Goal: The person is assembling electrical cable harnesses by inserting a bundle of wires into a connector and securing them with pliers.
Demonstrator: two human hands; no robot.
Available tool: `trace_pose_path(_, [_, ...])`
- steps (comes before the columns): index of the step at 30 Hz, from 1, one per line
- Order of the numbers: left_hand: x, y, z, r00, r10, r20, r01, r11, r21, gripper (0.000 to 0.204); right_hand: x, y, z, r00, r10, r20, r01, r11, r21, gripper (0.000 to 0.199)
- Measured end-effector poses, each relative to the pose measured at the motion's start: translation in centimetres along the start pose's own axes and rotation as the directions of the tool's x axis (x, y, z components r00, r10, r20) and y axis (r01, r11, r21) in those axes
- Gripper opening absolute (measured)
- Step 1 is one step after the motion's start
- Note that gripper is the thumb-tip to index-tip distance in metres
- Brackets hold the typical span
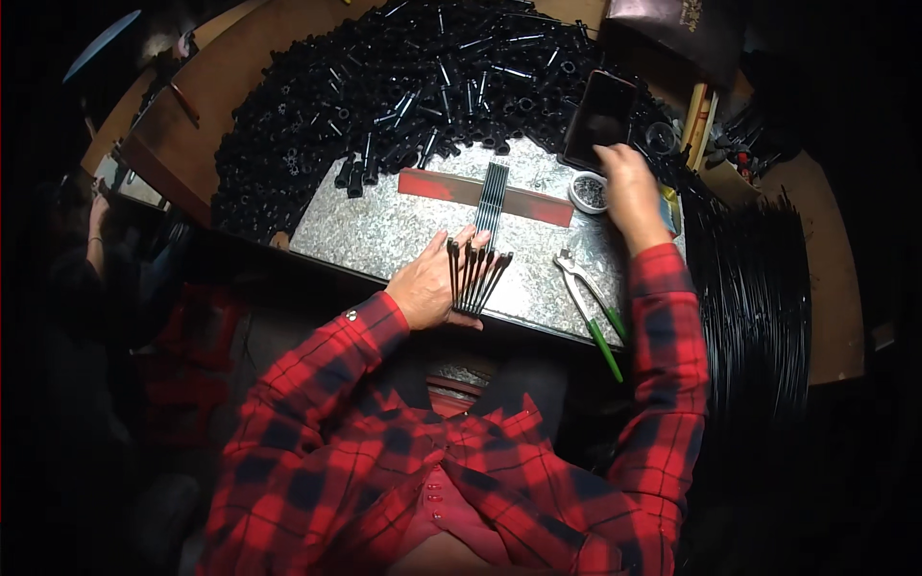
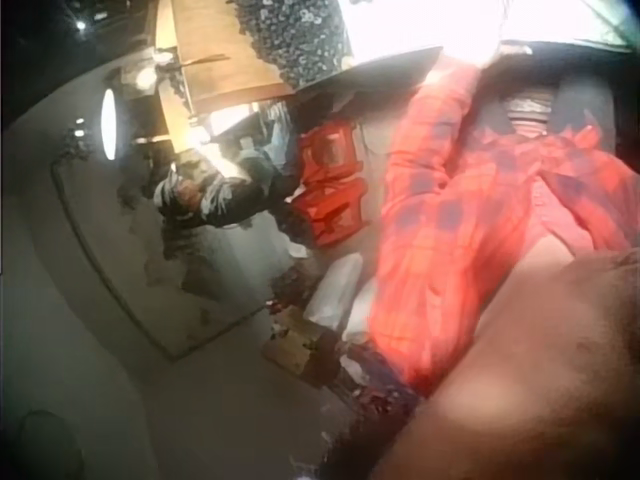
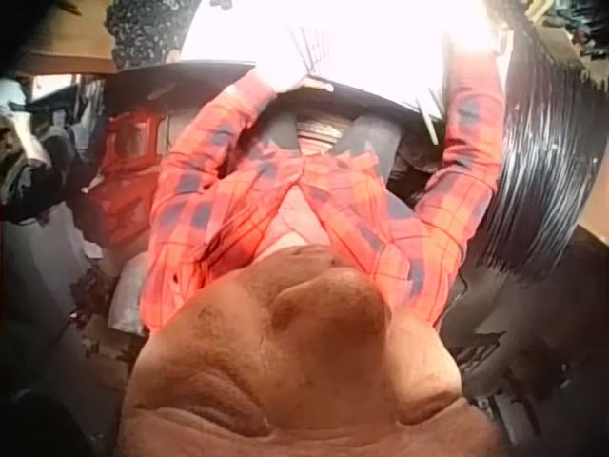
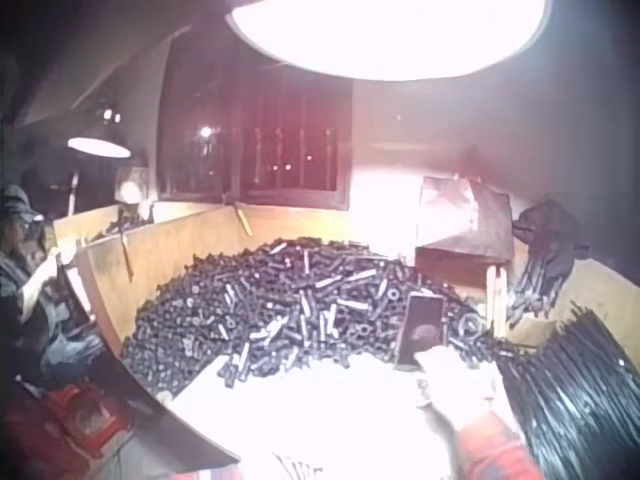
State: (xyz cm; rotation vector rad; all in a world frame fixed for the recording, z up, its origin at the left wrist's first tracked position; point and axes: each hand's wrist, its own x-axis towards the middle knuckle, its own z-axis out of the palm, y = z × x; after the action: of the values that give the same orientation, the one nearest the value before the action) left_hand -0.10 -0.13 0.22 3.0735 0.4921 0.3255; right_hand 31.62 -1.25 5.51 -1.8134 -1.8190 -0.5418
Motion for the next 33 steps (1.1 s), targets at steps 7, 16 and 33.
trace_pose_path(7, [-0.5, -0.6, 0.6, 0.998, 0.021, -0.059, -0.023, 0.999, -0.035, 0.095, -2.8, 6.4, -2.5, 0.906, 0.255, 0.337, -0.143, 0.935, -0.324, 0.015])
trace_pose_path(16, [-0.5, -0.2, 0.3, 0.993, 0.027, -0.117, -0.033, 0.998, -0.049, 0.097, -4.3, 6.9, -3.0, 0.954, 0.182, 0.238, -0.119, 0.960, -0.255, 0.013])
trace_pose_path(33, [1.4, 2.3, -12.5, 0.951, -0.103, -0.293, -0.288, 0.060, -0.956, 0.037, -4.6, -13.8, -15.6, 0.987, -0.155, -0.035, 0.158, 0.937, 0.312, 0.008])
